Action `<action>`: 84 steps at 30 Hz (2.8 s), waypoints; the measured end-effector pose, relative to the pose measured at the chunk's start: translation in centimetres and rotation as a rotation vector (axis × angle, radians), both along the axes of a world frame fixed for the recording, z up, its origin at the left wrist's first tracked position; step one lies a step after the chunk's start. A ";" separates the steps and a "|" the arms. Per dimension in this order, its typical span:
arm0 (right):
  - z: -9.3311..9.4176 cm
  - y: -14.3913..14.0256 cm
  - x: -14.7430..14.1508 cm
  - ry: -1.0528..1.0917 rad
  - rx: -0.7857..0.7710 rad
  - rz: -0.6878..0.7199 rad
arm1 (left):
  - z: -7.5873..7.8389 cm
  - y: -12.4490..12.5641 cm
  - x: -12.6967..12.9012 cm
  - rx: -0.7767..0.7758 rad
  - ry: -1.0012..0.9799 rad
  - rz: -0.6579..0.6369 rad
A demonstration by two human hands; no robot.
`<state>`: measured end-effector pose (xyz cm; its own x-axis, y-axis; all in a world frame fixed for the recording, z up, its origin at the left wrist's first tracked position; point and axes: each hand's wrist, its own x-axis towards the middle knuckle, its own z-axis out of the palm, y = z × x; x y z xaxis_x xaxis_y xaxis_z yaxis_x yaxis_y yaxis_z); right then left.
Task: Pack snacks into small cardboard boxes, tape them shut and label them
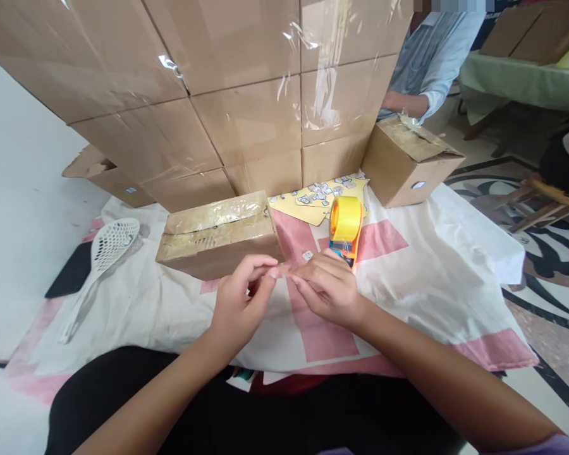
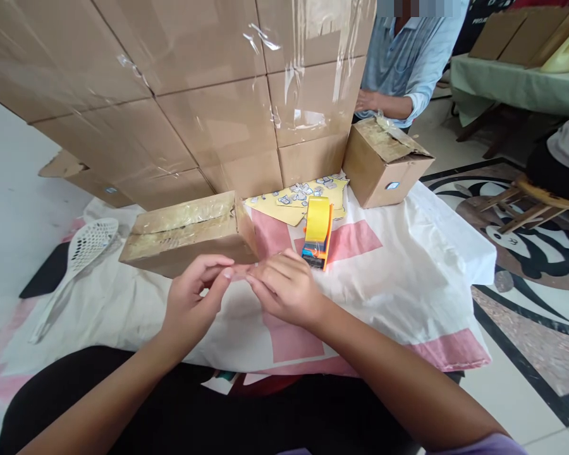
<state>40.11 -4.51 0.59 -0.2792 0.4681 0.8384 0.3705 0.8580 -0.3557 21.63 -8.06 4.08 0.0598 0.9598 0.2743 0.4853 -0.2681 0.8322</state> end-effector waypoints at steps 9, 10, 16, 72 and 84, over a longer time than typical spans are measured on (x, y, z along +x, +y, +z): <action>0.1 0.2 0.5 -0.008 0.042 0.005 | -0.2 0.1 -0.2 0.218 0.041 0.051; 0.2 0.1 0.6 -0.012 0.038 0.013 | -0.2 0.1 -0.3 0.258 0.063 0.051; 1.2 0.2 1.7 -0.019 0.028 0.047 | 2.2 1.5 -1.6 0.384 0.046 0.242; 12.0 14.1 -12.9 -0.662 -0.466 -0.636 | 0.2 9.4 -15.3 -0.277 -0.501 0.307; 4.2 13.4 13.1 -0.125 -0.674 -0.797 | 0.8 9.4 -15.5 -0.210 -0.347 0.408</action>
<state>53.19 8.91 4.82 0.2482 0.9134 0.3227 0.8081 -0.0115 -0.5890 6.09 1.33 4.85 -0.3862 0.9223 0.0126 0.2035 0.0719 0.9764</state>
